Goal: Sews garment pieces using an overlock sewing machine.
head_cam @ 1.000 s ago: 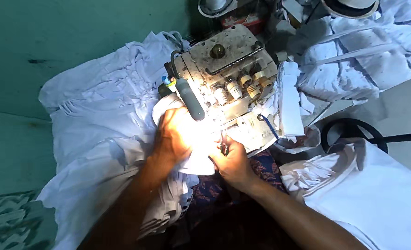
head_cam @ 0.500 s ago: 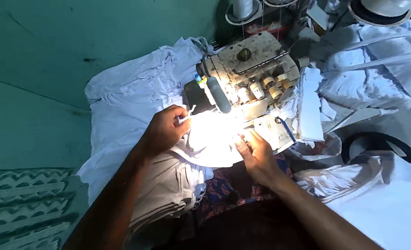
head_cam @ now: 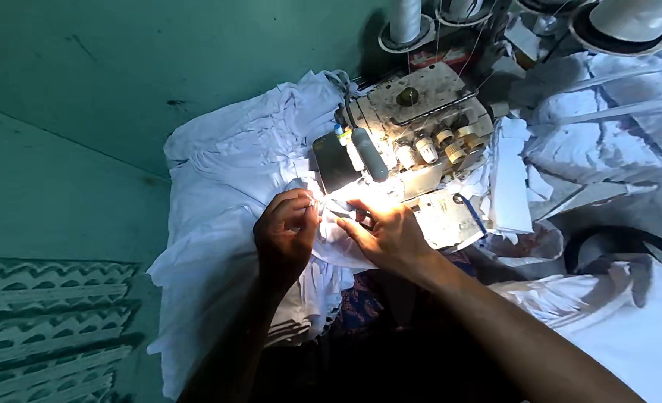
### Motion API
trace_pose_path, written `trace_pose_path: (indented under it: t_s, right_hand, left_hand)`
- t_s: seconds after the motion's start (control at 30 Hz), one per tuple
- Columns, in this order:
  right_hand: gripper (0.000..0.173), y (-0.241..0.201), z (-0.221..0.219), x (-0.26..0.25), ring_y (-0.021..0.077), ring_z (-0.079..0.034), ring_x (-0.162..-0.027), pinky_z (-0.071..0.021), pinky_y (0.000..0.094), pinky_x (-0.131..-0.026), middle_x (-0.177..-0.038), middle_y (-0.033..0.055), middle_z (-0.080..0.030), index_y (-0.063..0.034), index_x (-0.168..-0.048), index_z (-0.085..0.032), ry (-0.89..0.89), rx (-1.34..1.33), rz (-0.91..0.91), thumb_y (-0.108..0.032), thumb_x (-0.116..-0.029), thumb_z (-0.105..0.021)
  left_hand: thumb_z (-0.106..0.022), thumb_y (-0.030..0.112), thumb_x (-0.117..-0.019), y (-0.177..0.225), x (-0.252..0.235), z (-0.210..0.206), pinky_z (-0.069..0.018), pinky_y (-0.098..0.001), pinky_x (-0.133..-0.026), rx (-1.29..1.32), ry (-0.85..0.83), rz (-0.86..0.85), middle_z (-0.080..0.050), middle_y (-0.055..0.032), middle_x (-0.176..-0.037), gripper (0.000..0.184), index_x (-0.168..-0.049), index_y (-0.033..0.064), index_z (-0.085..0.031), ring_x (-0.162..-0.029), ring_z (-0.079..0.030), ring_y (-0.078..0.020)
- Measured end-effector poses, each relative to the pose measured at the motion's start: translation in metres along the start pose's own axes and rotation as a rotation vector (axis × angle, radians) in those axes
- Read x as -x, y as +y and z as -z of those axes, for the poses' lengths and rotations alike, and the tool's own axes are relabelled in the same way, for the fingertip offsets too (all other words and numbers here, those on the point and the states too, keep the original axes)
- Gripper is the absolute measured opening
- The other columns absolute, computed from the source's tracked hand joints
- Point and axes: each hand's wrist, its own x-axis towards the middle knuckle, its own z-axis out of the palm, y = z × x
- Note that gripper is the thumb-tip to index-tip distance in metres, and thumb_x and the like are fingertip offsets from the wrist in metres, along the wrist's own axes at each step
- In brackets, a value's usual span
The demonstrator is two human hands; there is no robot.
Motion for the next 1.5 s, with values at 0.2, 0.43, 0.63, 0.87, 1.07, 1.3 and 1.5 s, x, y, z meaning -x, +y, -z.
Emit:
trace_pose_path:
  t_s: [0.2,0.43,0.63,0.87,1.07,1.3,1.5]
  right_hand:
    - [0.020,-0.002,-0.012,-0.010,0.0096,-0.065,-0.069,-0.0553,0.0353,-0.061,-0.079,-0.0052,-0.068,-0.0188,-0.102,-0.075,0.043,0.048,0.119,-0.034,-0.0994,-0.063]
    - [0.029,-0.004,-0.027,0.028,0.0117,-0.068,-0.072,-0.0584,0.0364,-0.066,-0.082,-0.0017,-0.072,-0.0148,-0.110,-0.076,-0.012,-0.060,0.021,-0.038,-0.0982,-0.064]
    - [0.028,-0.007,-0.020,0.065,0.0118,-0.068,-0.073,-0.0583,0.0336,-0.063,-0.088,0.0009,-0.071,-0.0123,-0.111,-0.073,-0.146,-0.143,0.052,-0.036,-0.0977,-0.067]
    - [0.018,0.041,0.029,0.018,0.0195,-0.066,-0.068,-0.0542,0.0408,-0.054,-0.087,0.0045,-0.068,-0.0113,-0.099,-0.074,0.076,0.241,0.017,-0.026,-0.0899,-0.069]
    - [0.017,0.053,0.019,-0.018,0.0197,-0.070,-0.079,-0.0573,0.0382,-0.065,-0.087,0.0036,-0.071,-0.0160,-0.100,-0.077,0.004,0.326,0.343,-0.025,-0.0983,-0.062]
    - [0.023,0.050,0.022,-0.006,0.0159,-0.070,-0.084,-0.0581,0.0373,-0.070,-0.093,0.0021,-0.073,-0.0147,-0.106,-0.078,0.015,0.187,0.180,-0.030,-0.0942,-0.065]
    - [0.030,0.029,0.039,0.037,0.0074,-0.058,-0.074,-0.0502,0.0255,-0.069,-0.082,0.0052,-0.063,0.0001,-0.084,-0.068,-0.302,-0.644,-0.199,-0.026,-0.0978,-0.070]
  left_hand:
    - [-0.071,0.009,-0.0909,0.005,0.003,-0.004,-0.0633,-0.0260,-0.068,-0.067,0.030,-0.056,-0.066,-0.0061,-0.121,0.007,-0.097,0.0051,-0.072,-0.082,-0.070,-0.0104]
    - [-0.069,0.015,-0.0919,0.022,-0.013,-0.013,-0.0550,-0.0205,-0.065,-0.189,-0.097,-0.224,-0.068,-0.0055,-0.107,0.012,-0.095,0.0051,-0.075,-0.079,-0.063,-0.0053]
    - [-0.075,0.038,-0.0815,0.035,-0.048,-0.039,-0.0546,-0.0545,-0.065,-0.771,-0.530,0.043,-0.071,-0.0063,-0.101,0.036,-0.109,0.0139,-0.072,-0.083,-0.070,-0.0277]
    - [-0.079,0.017,-0.0838,0.004,-0.067,-0.007,-0.0436,-0.0386,-0.050,-0.373,-0.645,0.280,-0.056,0.0006,-0.058,0.027,-0.065,0.0154,-0.059,-0.054,-0.054,-0.0137]
    - [-0.081,0.020,-0.0818,0.008,-0.064,-0.005,-0.0406,-0.0361,-0.047,-0.362,-0.643,0.324,-0.054,0.0022,-0.055,0.033,-0.061,0.0173,-0.056,-0.050,-0.052,-0.0118]
    - [-0.078,0.026,-0.0853,0.018,-0.061,0.001,-0.0447,-0.0399,-0.053,-0.482,-0.583,0.231,-0.058,0.0036,-0.061,0.023,-0.069,0.0185,-0.063,-0.057,-0.056,-0.0125]
    - [-0.067,0.047,-0.0920,0.022,-0.044,0.017,-0.0524,-0.0398,-0.065,-0.386,-0.607,-0.220,-0.066,-0.0084,-0.083,0.044,-0.078,0.0058,-0.070,-0.074,-0.062,-0.0183]
